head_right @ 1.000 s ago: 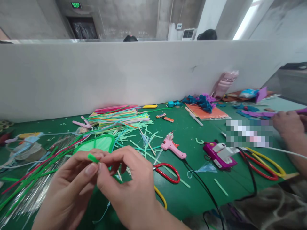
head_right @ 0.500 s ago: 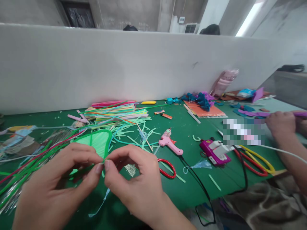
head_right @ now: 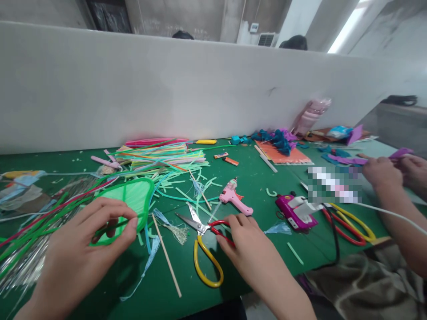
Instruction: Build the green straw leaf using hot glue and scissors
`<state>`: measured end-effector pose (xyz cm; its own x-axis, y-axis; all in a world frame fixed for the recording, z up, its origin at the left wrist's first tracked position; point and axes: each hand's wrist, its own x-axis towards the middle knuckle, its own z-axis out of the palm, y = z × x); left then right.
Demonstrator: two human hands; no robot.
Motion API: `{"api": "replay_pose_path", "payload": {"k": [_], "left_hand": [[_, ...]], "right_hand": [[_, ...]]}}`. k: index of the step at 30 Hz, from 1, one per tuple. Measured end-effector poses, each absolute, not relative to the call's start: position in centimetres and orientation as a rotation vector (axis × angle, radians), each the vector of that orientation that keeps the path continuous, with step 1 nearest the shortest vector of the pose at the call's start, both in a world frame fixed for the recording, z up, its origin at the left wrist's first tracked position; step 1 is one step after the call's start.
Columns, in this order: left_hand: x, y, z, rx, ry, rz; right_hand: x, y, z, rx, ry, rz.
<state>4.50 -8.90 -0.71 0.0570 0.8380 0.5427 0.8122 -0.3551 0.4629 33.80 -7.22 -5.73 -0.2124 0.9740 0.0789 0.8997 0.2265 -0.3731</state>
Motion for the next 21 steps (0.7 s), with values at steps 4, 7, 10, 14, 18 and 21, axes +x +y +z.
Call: {"api": "replay_pose_path", "payload": {"k": [4, 7, 10, 14, 18, 21], "left_hand": [[-1.5, -6.4, -2.5, 1.935, 2.201, 0.68], [-7.4, -3.4, -4.1, 1.777, 2.314, 0.495], [-11.4, -0.8, -6.1, 1.678, 2.204, 0.298], [-13.1, 1.3, -8.2, 1.607, 2.028, 0.248], [-13.3, 2.8, -8.9, 1.554, 2.018, 0.305], [-13.4, 3.5, -9.4, 1.541, 2.062, 0.35]], "right_hand": [[35.9, -6.2, -8.2, -2.05, -2.232, 0.197], [36.4, -3.4, -8.9, -2.144, -2.171, 0.07], [36.7, 0.0, -9.8, -2.178, -2.16, 0.016], [37.1, 2.9, -11.1, -2.188, -2.223, 0.056], [37.2, 3.2, -11.5, -2.161, -2.172, 0.047], [37.2, 2.7, -11.3, -2.12, -2.023, -0.025]]}}
